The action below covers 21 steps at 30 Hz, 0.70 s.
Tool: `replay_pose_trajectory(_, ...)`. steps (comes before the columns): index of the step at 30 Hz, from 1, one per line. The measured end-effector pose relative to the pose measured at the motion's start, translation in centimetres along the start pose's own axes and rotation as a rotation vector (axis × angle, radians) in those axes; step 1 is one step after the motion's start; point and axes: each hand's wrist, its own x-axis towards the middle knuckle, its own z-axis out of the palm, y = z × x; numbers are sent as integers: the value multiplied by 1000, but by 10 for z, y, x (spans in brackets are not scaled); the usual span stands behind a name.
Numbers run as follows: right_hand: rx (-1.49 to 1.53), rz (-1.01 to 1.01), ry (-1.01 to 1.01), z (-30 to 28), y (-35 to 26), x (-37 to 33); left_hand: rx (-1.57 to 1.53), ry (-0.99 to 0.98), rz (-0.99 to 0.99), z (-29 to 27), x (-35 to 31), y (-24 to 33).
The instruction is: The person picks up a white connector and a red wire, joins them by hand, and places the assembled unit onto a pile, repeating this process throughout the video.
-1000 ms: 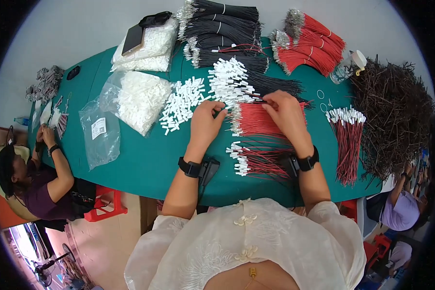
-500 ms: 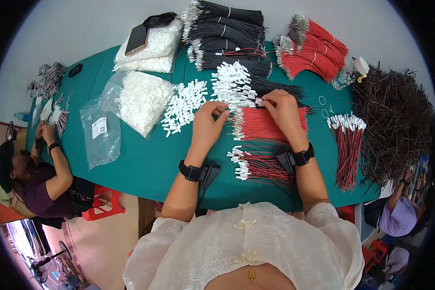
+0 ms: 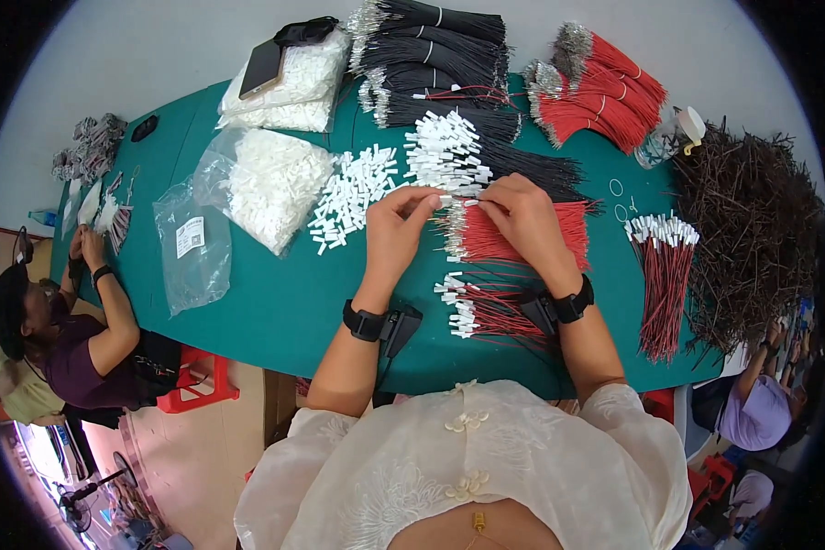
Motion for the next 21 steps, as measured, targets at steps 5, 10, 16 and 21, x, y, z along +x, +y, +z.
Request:
replay_pose_trajectory(5,9,-13,4,-2,-4,2,-93,-18,-27,2,0,3)
replay_pose_trajectory(10,20,-38,11,1,-5,3,-81,14,-32,2,-3,8)
replay_pose_trajectory(16,-1,-18,136,-4,-1,8,-228,96,122,-10,-2,22)
replay_pose_trajectory(21,82,-3,223,-15,-17,14,-310,83,162,-14,-5,31)
